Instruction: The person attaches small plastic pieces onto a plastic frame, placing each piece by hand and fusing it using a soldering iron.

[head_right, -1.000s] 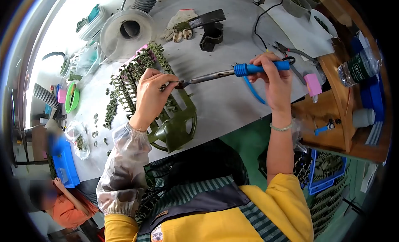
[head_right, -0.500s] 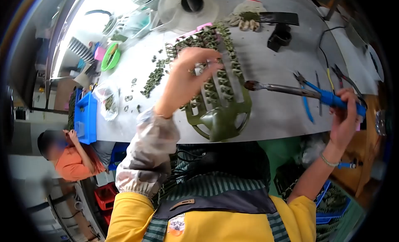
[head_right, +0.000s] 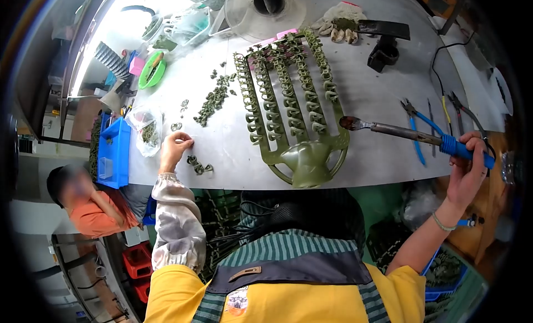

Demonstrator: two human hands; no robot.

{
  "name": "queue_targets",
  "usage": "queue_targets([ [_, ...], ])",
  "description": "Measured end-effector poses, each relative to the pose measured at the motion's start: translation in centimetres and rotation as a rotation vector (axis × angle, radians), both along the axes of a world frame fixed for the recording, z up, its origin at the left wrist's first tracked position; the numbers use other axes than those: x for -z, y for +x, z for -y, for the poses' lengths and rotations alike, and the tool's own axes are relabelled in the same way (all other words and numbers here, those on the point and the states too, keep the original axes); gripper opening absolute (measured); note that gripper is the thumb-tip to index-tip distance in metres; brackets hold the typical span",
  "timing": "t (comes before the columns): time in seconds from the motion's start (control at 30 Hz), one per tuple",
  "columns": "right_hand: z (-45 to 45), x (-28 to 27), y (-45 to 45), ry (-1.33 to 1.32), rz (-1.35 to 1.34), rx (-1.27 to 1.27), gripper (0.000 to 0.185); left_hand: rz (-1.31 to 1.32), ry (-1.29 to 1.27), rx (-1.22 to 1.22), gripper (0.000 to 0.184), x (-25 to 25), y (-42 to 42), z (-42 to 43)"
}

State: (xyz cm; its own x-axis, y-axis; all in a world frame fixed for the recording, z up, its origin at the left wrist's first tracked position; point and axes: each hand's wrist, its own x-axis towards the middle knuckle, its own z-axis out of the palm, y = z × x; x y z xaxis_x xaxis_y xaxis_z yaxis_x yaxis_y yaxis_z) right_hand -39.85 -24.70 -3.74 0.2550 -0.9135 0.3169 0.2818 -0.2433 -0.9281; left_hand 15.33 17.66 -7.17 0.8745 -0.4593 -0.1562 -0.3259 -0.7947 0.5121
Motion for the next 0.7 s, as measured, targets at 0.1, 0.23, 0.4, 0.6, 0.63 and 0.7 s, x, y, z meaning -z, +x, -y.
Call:
queue_targets([
  [0.1,-0.6,-0.7,0.2,-0.017,-0.002,0.018,0.022,0.084,-0.083,-0.017,0.019,0.1,-0.7,0.7],
  [0.23,-1.2,-1.3,0.4,-0.021,0.017,0.02,0.022,-0.069,-0.194,-0.047,0.017,0.7,-0.5,0.8],
  [0.4,-1.1,-1.2,-0.1,-0.031,0.03,0.053,0.019,0.166,-0.174,0.001,0.015,1.4,-0.6,0.7],
  [0.6,-1.8,-2.0,0.7,-0.023,0.057,0.03,0.018,-0.08,-0.651,0.012,0.018,-3.4,-4.4,4.7],
  [0.63,-1.9,-2.2,0.9,-0.008,0.071,0.033,0.018,-0.116,-0.587,0.066,0.017,-6.1,-6.8,6.5],
  [0.7,-2.0,-2.5,1.4,0.001,0.073,0.036,0.018,-0.191,-0.567,0.303,0.02,-8.0,-9.7,9.8],
])
